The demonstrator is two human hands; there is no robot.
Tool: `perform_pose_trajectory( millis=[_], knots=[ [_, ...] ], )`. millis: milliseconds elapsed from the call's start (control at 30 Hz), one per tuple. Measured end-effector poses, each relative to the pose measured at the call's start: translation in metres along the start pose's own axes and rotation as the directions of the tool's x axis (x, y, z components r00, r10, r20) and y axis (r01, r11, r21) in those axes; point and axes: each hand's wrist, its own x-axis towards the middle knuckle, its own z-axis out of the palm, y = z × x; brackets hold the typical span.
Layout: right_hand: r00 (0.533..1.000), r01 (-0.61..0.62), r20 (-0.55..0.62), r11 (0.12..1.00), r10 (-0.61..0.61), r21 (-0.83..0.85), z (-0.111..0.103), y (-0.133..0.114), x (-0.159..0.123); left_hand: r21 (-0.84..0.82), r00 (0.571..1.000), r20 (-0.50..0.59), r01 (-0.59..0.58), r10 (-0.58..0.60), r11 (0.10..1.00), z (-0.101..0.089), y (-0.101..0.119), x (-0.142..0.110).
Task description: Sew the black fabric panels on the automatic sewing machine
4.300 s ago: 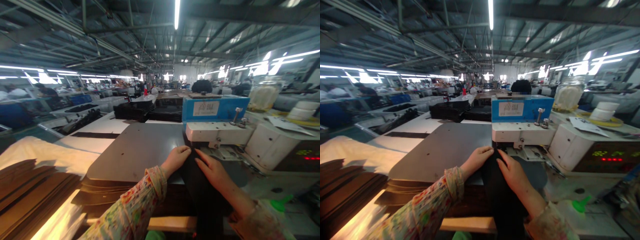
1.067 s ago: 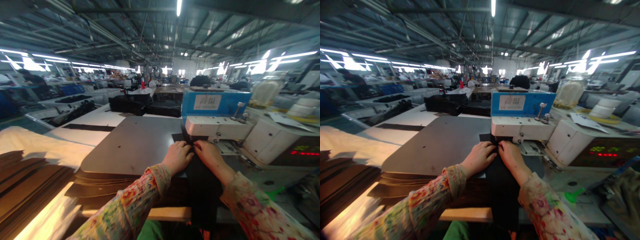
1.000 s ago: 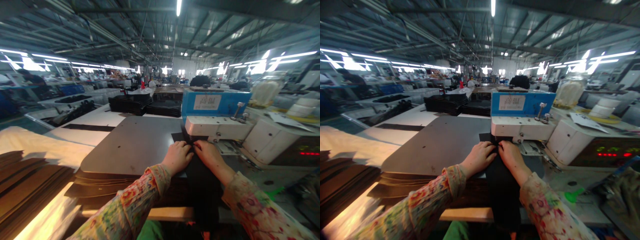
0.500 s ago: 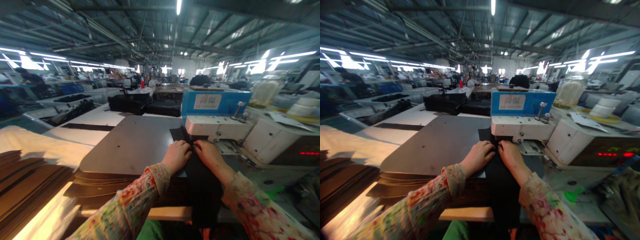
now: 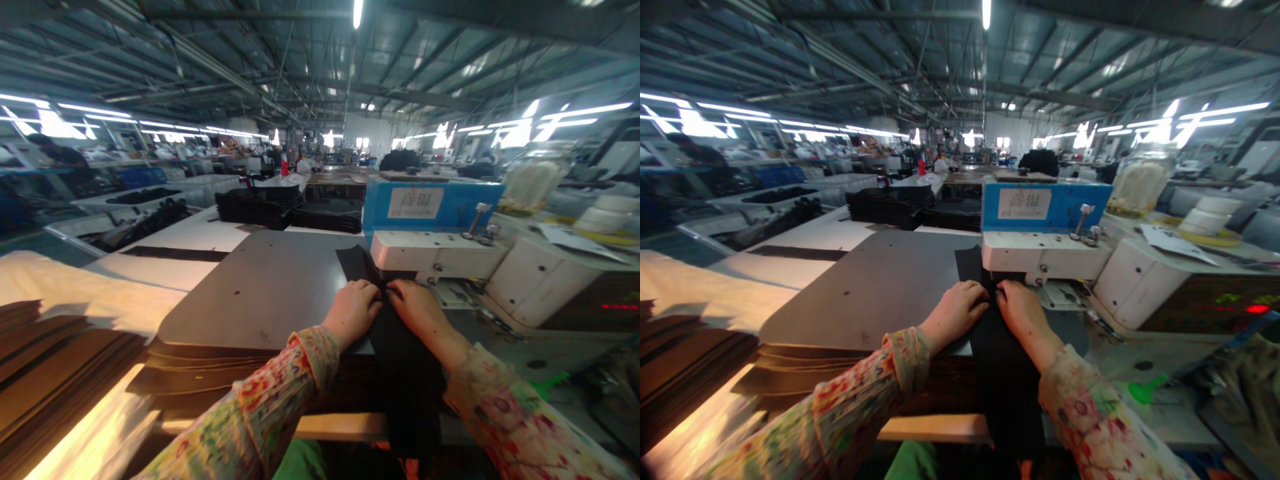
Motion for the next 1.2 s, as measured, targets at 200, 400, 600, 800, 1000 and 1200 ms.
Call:
perform_pose_trajectory(
  millis=[200,400,600,800,1000,1200],
  knots=[
    [1.0,0.003,-0.004,1.0,-0.003,-0.012,-0.0004,-0.0004,0.0001,-0.007,1.0,-0.01,-0.001,0.001,1.0,0.0003,-0.0006,-0.0003],
    [1.0,0.002,0.006,1.0,-0.002,-0.002,0.0004,0.0003,0.0004,0.006,1.0,0.007,0.002,-0.002,1.0,-0.0007,0.0008,0.0002],
    [1.0,-0.001,0.003,1.0,0.001,-0.012,0.0008,0.0,0.0005,0.002,1.0,0.005,-0.002,0.002,1.0,-0.0004,0.0008,0.0002],
    [1.0,0.002,-0.003,1.0,-0.002,-0.023,0.0006,-0.0005,0.0004,-0.001,1.0,-0.01,-0.017,0.017,1.0,-0.0007,0.0003,-0.0005],
    [1.0,-0.006,0.001,1.0,0.006,-0.013,-0.0007,-0.0016,0.0004,-0.003,0.999,-0.024,-0.036,0.036,0.999,0.0004,0.0007,0.0],
    [1.0,0.005,-0.004,0.999,-0.005,-0.034,0.0006,-0.0004,0.0004,0.014,0.998,-0.031,-0.053,0.054,0.998,0.0015,0.0005,0.0002]
  ],
)
